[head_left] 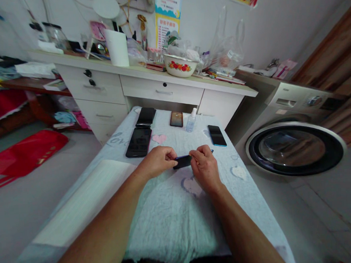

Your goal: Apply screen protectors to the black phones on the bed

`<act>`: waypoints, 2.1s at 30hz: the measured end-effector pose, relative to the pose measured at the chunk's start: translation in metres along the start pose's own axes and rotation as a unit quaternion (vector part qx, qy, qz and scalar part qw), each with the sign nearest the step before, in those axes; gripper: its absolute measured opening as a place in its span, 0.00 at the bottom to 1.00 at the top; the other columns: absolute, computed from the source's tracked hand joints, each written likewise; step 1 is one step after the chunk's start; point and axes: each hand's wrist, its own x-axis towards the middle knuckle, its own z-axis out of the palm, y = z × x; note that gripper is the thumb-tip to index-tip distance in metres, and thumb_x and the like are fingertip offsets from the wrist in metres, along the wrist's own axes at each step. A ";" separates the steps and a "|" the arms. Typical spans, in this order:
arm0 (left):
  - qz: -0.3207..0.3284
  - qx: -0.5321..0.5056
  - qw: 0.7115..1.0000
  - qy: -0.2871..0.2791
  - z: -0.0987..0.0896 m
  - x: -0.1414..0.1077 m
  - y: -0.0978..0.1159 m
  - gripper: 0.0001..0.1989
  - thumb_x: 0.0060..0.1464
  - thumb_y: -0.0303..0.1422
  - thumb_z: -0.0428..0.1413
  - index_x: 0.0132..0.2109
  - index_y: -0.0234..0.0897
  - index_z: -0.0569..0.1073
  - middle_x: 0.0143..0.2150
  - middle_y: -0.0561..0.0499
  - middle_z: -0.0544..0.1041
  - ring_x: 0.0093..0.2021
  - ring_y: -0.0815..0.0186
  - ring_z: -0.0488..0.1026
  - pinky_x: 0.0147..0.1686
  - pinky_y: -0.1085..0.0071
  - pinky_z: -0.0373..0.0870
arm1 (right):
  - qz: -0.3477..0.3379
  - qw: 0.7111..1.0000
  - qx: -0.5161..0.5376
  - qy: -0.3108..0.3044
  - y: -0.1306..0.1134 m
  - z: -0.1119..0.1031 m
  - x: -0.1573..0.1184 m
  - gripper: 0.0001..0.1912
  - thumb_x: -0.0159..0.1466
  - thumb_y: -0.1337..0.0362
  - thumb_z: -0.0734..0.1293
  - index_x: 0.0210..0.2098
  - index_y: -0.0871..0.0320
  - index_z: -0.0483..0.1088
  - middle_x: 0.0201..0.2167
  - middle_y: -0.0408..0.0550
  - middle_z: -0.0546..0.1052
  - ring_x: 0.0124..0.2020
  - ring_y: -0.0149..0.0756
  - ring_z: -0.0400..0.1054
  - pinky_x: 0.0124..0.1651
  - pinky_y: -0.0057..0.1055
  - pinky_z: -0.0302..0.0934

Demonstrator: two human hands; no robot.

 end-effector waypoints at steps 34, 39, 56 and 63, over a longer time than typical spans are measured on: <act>0.017 0.011 1.000 0.004 0.002 0.002 -0.001 0.05 0.44 0.33 0.57 0.29 0.36 0.71 0.23 0.55 0.72 0.25 0.69 0.69 0.24 0.75 0.60 | -0.028 0.999 0.021 -0.020 -0.006 0.005 -0.002 0.13 0.61 0.73 0.60 0.41 0.57 0.72 0.36 0.48 0.65 0.35 0.33 0.63 0.38 0.29 0.61; 0.008 0.011 1.000 0.005 0.000 0.001 0.001 0.04 0.44 0.32 0.57 0.29 0.36 0.71 0.22 0.56 0.71 0.24 0.69 0.68 0.24 0.75 0.60 | -0.011 1.000 0.015 0.003 0.000 0.000 0.000 0.13 0.61 0.73 0.59 0.39 0.58 0.73 0.35 0.48 0.65 0.34 0.33 0.62 0.38 0.30 0.61; 0.007 0.024 1.000 0.012 0.001 0.002 -0.001 0.05 0.45 0.33 0.57 0.30 0.36 0.72 0.24 0.55 0.73 0.26 0.69 0.70 0.25 0.74 0.61 | -0.026 1.000 0.010 0.005 -0.004 0.007 -0.002 0.12 0.62 0.74 0.59 0.39 0.58 0.72 0.35 0.47 0.64 0.34 0.32 0.62 0.37 0.27 0.60; 0.019 0.026 0.999 0.012 0.002 0.002 0.002 0.06 0.45 0.34 0.57 0.29 0.35 0.72 0.24 0.55 0.72 0.26 0.69 0.68 0.26 0.75 0.60 | -0.059 0.997 0.036 -0.014 -0.012 0.014 -0.003 0.12 0.63 0.72 0.58 0.39 0.57 0.72 0.34 0.47 0.64 0.34 0.33 0.62 0.38 0.27 0.60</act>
